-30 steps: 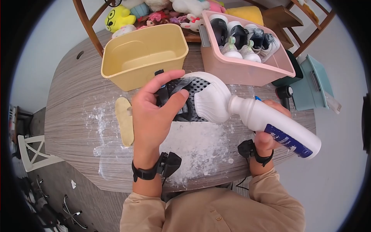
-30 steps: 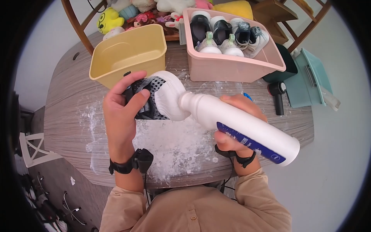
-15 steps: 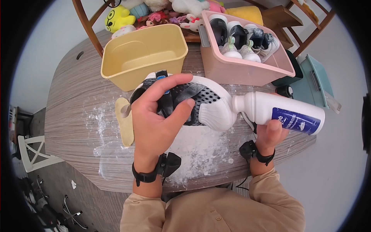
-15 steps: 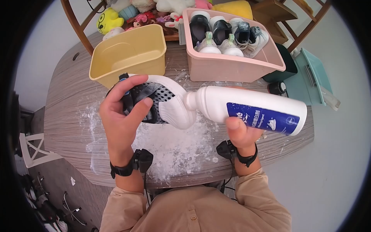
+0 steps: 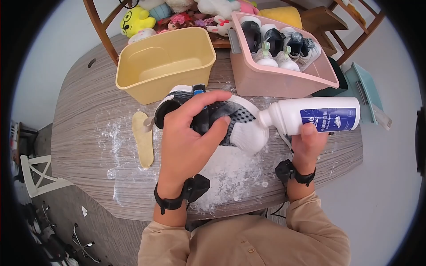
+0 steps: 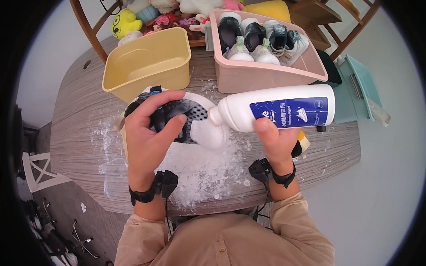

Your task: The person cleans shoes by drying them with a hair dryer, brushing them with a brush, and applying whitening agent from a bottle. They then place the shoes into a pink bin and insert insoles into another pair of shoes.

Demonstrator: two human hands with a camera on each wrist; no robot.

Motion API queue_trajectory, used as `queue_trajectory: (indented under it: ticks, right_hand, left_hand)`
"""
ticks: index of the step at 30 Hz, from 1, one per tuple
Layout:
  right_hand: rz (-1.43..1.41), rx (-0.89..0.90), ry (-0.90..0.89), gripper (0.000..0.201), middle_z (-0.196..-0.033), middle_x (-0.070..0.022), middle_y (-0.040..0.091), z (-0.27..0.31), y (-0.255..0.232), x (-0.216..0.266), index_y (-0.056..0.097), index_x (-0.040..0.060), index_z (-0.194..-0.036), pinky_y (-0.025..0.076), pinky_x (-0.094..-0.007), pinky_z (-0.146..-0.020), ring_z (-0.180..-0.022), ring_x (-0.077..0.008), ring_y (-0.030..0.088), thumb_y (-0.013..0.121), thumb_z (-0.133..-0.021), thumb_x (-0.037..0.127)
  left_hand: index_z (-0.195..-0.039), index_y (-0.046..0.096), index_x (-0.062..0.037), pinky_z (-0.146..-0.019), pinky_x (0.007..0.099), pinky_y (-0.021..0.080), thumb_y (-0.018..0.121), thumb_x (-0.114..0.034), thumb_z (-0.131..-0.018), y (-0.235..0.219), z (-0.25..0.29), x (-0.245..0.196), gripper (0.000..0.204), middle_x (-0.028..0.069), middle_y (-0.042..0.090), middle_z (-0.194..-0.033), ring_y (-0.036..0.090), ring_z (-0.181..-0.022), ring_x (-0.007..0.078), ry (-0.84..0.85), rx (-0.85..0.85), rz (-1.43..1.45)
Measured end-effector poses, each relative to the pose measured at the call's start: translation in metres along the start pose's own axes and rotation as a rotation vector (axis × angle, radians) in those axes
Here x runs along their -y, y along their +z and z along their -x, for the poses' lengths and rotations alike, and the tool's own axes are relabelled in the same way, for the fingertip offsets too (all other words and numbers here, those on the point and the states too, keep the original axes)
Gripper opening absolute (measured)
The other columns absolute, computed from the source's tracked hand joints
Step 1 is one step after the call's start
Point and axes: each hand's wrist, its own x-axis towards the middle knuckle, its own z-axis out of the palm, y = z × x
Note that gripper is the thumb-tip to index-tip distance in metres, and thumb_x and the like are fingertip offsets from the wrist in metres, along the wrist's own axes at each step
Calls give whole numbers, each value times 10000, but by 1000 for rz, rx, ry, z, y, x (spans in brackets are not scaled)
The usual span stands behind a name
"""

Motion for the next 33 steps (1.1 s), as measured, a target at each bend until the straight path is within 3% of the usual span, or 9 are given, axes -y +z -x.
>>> queue_trajectory:
  ticks: [5, 9, 14, 18, 27, 30, 33]
  right_hand:
    - [-101, -8, -23, 658, -1087, -112, 593, -2, 20, 12, 441, 0, -1241, 503, -364, -874, -982, -226, 613, 783, -752, 277]
    - [-43, 13, -34, 566, -1017, -97, 599, -12, 26, 15, 450, 3, -1217, 533, -295, -696, -840, -176, 625, 732, -787, 238]
    - [95, 1, -46, 473, -927, -77, 607, -17, 23, 13, 474, 5, -1167, 496, -226, -519, -699, -128, 609, 688, -807, 225]
    - [87, -18, -38, 457, -882, -66, 613, -17, 30, 19, 497, 9, -1129, 490, -221, -507, -663, -124, 601, 704, -803, 253]
    - [104, -19, -63, 463, -845, -63, 616, -16, 34, 19, 516, -1, -1088, 473, -226, -509, -635, -114, 585, 729, -805, 298]
    - [127, -12, -84, 467, -845, -63, 618, -14, 32, 17, 523, -4, -1074, 477, -229, -524, -639, -115, 587, 740, -805, 311]
    - [161, -31, -91, 464, -850, -62, 620, -10, 26, 10, 527, -7, -1070, 479, -226, -543, -644, -111, 587, 757, -801, 294]
  left_hand:
    - [-1058, 657, -9, -708, 223, 491, 659, 11, -755, 0, -1, 5, 303, 56, 680, -852, 609, -760, 78, -13, -75, 19]
    - [-1064, 656, -8, -705, 225, 492, 673, 1, -758, 1, 0, 4, 307, 58, 682, -848, 612, -756, 79, -5, -94, 3]
    - [-1072, 653, -10, -707, 232, 496, 704, -16, -760, 3, 2, -1, 316, 70, 691, -862, 628, -760, 94, 44, -97, -36]
    - [-1110, 645, 11, -815, 239, 473, 717, 6, -761, 3, 6, -9, 355, 51, 653, -974, 595, -888, 108, 13, -54, -41]
    - [-1144, 629, 9, -829, 242, 468, 717, -5, -769, 2, 6, -5, 385, 61, 650, -1003, 592, -908, 111, 31, -41, -71]
    - [-1153, 625, -29, -663, 279, 480, 710, -41, -758, 1, 6, 0, 405, 121, 680, -833, 633, -695, 193, 124, -75, -129]
    - [-1213, 587, -25, -653, 299, 466, 690, -38, -765, 1, 6, -1, 460, 126, 665, -818, 610, -679, 218, 141, -42, -169]
